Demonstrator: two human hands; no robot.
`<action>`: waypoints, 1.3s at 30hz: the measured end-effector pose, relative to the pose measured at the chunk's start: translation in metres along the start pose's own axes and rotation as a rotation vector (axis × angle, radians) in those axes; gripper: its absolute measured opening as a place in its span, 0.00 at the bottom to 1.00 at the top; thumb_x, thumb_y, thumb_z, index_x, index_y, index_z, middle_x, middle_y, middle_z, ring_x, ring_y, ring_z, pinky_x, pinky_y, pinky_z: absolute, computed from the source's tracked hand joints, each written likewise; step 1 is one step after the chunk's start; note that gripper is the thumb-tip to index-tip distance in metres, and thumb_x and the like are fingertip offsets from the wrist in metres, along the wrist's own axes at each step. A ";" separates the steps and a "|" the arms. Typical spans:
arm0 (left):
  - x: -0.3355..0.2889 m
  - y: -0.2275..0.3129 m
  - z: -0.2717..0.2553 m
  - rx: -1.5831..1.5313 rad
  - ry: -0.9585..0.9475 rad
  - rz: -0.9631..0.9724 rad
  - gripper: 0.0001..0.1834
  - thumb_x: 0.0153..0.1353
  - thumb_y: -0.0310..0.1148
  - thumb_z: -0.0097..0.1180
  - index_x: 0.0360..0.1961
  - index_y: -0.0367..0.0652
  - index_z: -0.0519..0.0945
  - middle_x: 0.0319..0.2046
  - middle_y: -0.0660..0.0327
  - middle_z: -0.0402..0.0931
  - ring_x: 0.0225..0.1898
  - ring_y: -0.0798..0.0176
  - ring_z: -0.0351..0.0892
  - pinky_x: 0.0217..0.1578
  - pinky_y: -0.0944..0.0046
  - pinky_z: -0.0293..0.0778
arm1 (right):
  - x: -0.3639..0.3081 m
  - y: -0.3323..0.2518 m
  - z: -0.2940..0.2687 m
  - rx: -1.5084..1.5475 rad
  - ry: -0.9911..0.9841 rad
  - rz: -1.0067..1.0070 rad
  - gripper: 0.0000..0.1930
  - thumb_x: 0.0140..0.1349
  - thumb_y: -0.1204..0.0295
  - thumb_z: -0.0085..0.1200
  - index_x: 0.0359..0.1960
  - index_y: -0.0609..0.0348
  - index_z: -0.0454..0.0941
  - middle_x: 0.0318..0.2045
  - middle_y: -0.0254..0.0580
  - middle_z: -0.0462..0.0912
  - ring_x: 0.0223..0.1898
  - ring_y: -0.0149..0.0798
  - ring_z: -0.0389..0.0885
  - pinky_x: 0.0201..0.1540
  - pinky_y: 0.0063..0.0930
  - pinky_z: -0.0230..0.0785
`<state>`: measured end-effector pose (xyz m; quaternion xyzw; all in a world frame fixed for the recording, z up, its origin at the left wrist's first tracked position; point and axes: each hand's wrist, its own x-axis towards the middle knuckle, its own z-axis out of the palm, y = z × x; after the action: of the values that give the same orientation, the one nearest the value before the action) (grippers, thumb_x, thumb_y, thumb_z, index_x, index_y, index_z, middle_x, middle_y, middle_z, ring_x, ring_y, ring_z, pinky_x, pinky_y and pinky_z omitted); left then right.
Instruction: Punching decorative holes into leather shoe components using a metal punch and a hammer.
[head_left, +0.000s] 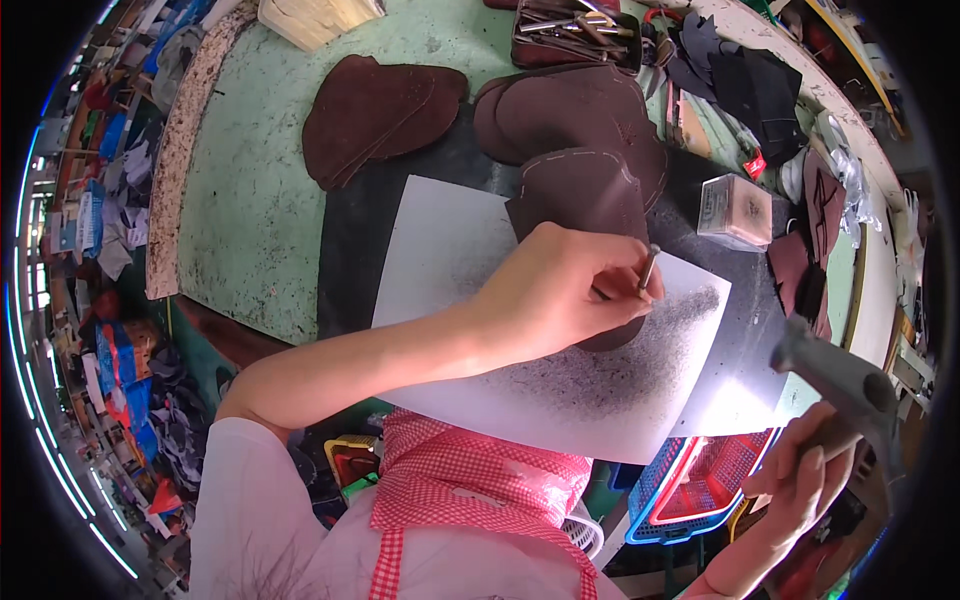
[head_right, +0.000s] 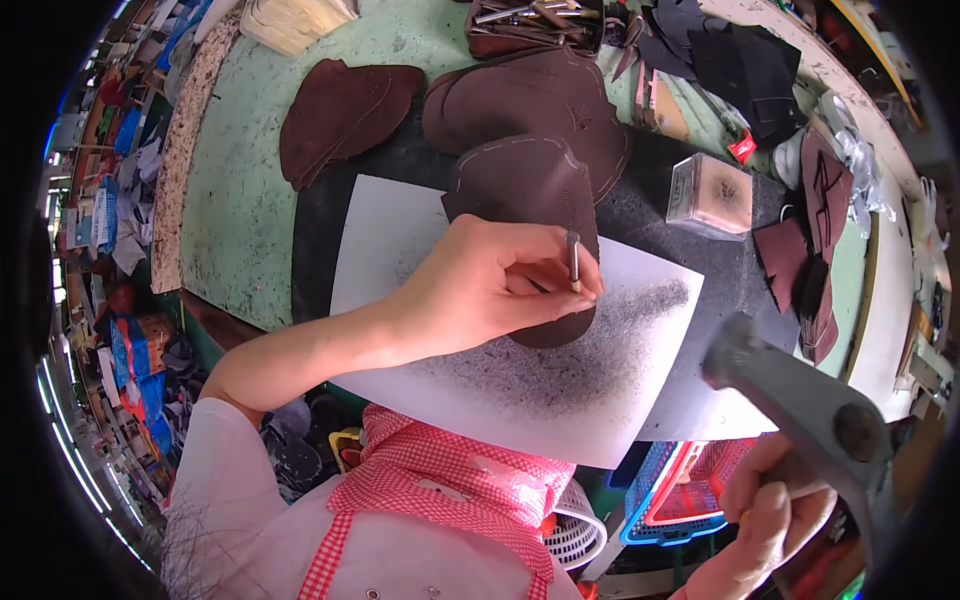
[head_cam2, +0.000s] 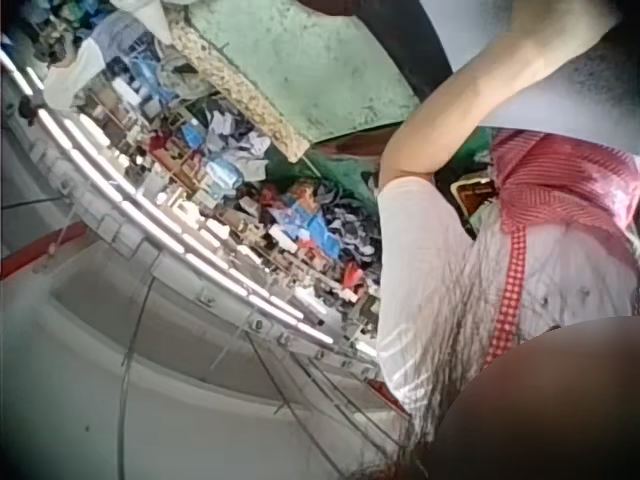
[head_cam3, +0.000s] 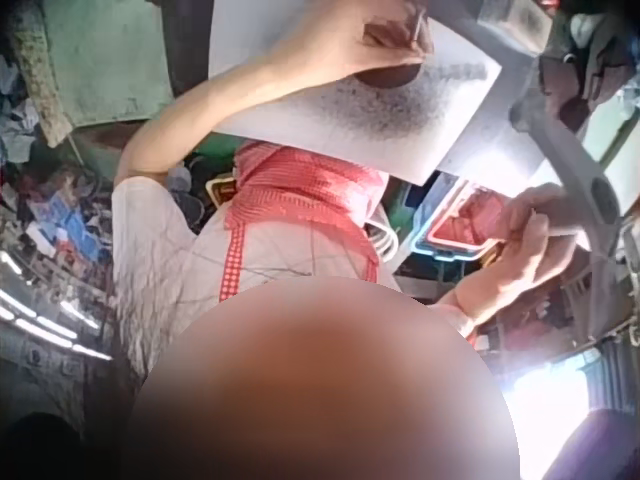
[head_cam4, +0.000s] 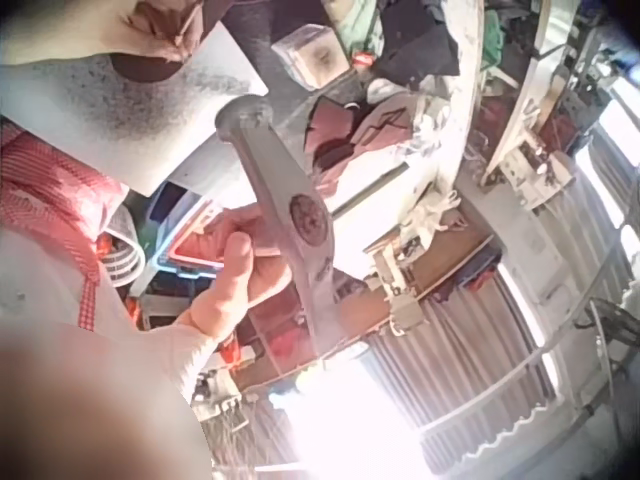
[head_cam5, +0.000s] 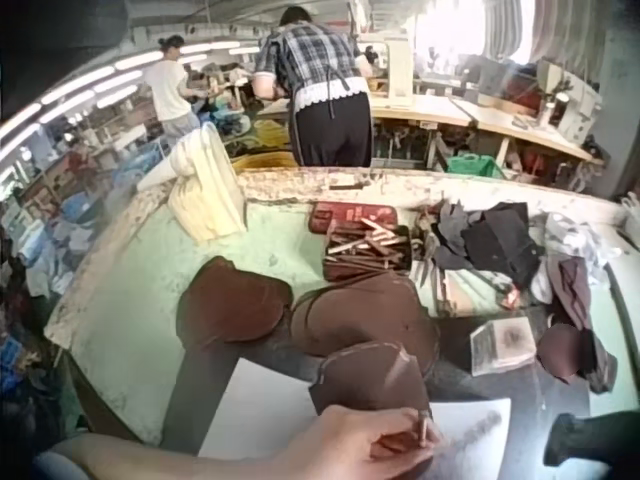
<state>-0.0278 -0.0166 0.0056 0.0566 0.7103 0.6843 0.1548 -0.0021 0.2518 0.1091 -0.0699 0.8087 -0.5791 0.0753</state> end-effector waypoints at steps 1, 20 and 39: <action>0.000 -0.001 0.001 -0.003 0.002 0.000 0.06 0.60 0.21 0.59 0.38 0.36 0.79 0.37 0.63 0.81 0.41 0.72 0.81 0.43 0.72 0.79 | 0.000 0.005 0.007 0.007 0.027 -0.039 0.23 0.65 0.56 0.52 0.43 0.69 0.66 0.18 0.34 0.66 0.14 0.20 0.60 0.17 0.12 0.48; -0.006 -0.012 0.006 0.012 0.086 0.137 0.08 0.59 0.24 0.61 0.40 0.37 0.80 0.33 0.61 0.83 0.37 0.71 0.83 0.39 0.71 0.79 | 0.004 0.002 0.021 -0.200 -0.227 0.036 0.16 0.67 0.72 0.50 0.54 0.66 0.71 0.30 0.36 0.75 0.29 0.26 0.70 0.33 0.22 0.64; -0.005 -0.007 0.005 0.021 0.020 0.045 0.09 0.58 0.25 0.62 0.39 0.37 0.81 0.34 0.61 0.83 0.36 0.73 0.83 0.38 0.72 0.78 | 0.001 0.014 0.024 -0.190 -0.096 -0.081 0.20 0.71 0.60 0.46 0.51 0.69 0.67 0.31 0.34 0.70 0.20 0.17 0.56 0.20 0.12 0.46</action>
<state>-0.0207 -0.0139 -0.0011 0.0671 0.7176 0.6806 0.1316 0.0011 0.2333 0.0884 -0.1370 0.8519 -0.4986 0.0833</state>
